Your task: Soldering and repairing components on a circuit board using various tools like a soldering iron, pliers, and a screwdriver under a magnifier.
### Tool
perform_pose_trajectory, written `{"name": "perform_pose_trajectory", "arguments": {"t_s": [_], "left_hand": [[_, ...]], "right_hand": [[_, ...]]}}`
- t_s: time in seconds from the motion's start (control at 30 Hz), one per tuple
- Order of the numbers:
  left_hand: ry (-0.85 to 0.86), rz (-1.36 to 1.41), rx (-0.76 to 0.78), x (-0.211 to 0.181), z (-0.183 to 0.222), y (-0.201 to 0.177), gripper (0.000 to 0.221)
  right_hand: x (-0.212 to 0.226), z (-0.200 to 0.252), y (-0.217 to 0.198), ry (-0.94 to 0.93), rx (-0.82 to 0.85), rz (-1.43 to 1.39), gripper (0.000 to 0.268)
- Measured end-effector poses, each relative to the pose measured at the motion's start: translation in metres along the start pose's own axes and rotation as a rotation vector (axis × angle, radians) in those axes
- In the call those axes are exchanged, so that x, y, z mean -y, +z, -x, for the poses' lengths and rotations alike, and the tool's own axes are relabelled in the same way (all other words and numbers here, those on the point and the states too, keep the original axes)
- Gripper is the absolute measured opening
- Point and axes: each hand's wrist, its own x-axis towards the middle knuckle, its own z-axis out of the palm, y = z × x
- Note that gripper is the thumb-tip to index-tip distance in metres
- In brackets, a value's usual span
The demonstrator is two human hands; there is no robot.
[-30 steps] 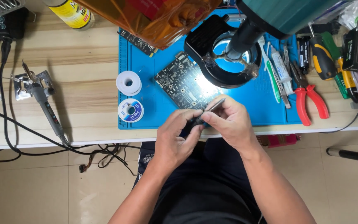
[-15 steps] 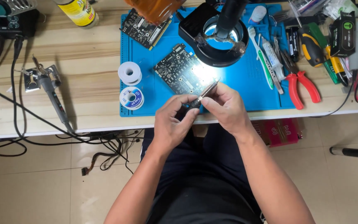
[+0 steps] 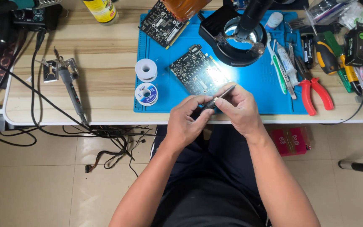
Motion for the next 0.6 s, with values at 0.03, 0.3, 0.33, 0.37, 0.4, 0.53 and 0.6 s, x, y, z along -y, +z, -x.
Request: {"name": "perform_pose_trajectory", "arguments": {"t_s": [0.03, 0.3, 0.33, 0.37, 0.4, 0.53, 0.6], "left_hand": [[-0.001, -0.004, -0.003, 0.001, 0.0, 0.0, 0.026], [-0.014, 0.018, -0.007, 0.002, 0.002, 0.002, 0.026], [-0.017, 0.013, -0.011, 0.001, 0.002, 0.001, 0.026], [-0.024, 0.022, -0.017, 0.001, 0.003, 0.0, 0.027], [-0.026, 0.035, -0.021, 0.0, 0.001, 0.001, 0.027], [-0.037, 0.028, -0.01, 0.003, 0.002, 0.0, 0.028], [-0.036, 0.043, -0.022, 0.001, 0.002, 0.0, 0.026]], "right_hand": [[0.0, 0.0, 0.001, 0.0, 0.004, -0.004, 0.02], [-0.011, 0.002, -0.003, -0.041, 0.026, -0.003, 0.018], [-0.01, 0.003, -0.001, -0.039, 0.031, -0.009, 0.018], [-0.008, 0.003, 0.001, -0.028, 0.029, -0.049, 0.025], [-0.006, 0.003, 0.001, -0.02, 0.024, -0.084, 0.032], [-0.008, 0.004, 0.0, -0.081, 0.049, -0.042, 0.02], [-0.016, 0.004, -0.004, -0.089, 0.034, 0.02, 0.017]]}}
